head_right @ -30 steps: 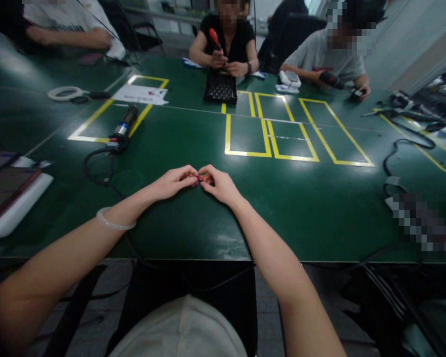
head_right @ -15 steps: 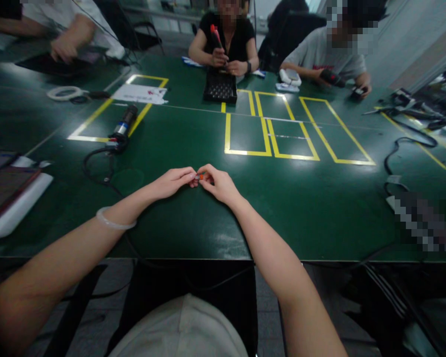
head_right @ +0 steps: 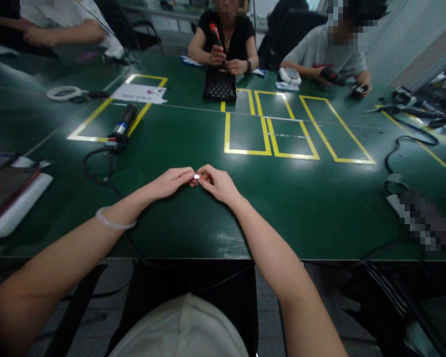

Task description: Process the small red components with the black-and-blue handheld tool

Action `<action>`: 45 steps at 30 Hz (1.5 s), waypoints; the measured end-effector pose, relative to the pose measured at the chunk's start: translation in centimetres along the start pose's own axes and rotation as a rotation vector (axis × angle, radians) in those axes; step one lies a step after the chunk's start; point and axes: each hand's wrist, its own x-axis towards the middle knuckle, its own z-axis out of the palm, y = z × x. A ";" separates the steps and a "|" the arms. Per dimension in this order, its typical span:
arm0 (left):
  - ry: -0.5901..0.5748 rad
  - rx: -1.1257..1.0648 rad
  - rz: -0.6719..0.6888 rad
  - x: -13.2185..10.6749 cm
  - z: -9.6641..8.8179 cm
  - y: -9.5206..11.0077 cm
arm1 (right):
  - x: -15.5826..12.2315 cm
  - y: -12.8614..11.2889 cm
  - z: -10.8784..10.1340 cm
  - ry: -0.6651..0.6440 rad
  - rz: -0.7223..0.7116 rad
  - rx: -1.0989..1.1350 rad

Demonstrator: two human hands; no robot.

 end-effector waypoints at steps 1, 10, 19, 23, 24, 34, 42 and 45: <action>0.002 0.007 0.000 0.0 0.0 0.1 | 0.0 0.0 0.0 -0.001 0.001 -0.001; -0.021 0.024 0.012 0.0 -0.1 0.0 | 0.0 0.4 0.1 0.016 -0.013 -0.010; -0.025 0.044 -0.002 0.0 -0.2 0.4 | 0.1 0.1 0.1 0.010 -0.018 -0.004; -0.018 0.104 0.019 0.0 -0.3 0.2 | 0.1 0.2 0.1 0.004 -0.013 0.008; -0.017 0.118 0.025 0.0 -0.3 0.2 | 0.0 0.3 0.2 0.000 -0.011 0.013; -0.012 0.051 0.022 -0.1 -0.4 0.5 | 0.1 0.3 0.0 0.003 0.018 0.031; 0.196 0.031 0.019 -0.4 -3.2 -1.4 | 0.0 0.3 -0.1 0.003 0.034 0.014; 0.366 0.097 -0.008 -0.9 -5.5 -2.4 | 0.0 0.1 -0.2 -0.006 0.049 0.007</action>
